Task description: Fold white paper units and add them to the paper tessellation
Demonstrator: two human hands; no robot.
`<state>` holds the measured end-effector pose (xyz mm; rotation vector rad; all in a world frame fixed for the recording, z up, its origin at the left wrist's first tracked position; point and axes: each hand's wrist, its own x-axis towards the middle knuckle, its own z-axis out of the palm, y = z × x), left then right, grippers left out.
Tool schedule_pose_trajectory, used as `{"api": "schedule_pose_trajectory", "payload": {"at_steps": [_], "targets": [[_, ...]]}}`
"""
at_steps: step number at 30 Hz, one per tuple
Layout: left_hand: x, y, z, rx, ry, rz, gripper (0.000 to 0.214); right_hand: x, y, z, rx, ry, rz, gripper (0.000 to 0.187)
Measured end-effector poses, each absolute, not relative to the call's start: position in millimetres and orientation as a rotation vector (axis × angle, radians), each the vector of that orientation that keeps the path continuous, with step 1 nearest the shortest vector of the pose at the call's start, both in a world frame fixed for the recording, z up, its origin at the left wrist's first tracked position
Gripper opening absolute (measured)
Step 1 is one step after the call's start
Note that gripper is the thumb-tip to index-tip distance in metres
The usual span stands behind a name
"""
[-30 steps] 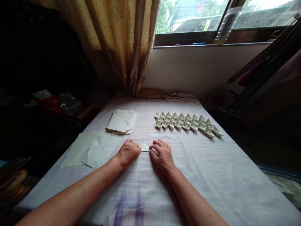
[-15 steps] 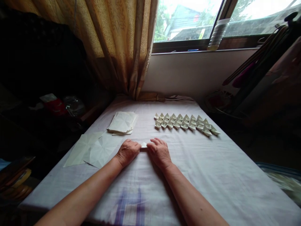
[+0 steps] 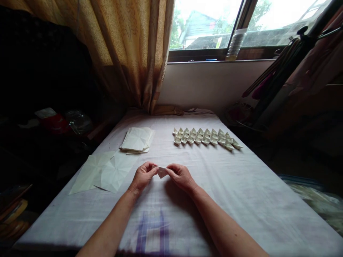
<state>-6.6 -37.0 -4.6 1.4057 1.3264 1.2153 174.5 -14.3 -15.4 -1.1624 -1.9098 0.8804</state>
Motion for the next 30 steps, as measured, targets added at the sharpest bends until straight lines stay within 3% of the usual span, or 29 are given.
{"api": "schedule_pose_trajectory", "payload": {"at_steps": [22,30], "targets": [[-4.0,-43.0,5.4,1.068,1.339,1.114,0.046,197.1,-9.7,4.9,-1.072,-1.914,1.499,0.013],[-7.2,-41.3,5.0,1.037,1.324,1.109,0.052,200.2,-6.4,-0.1,-1.046,-1.82,1.581,0.014]]}}
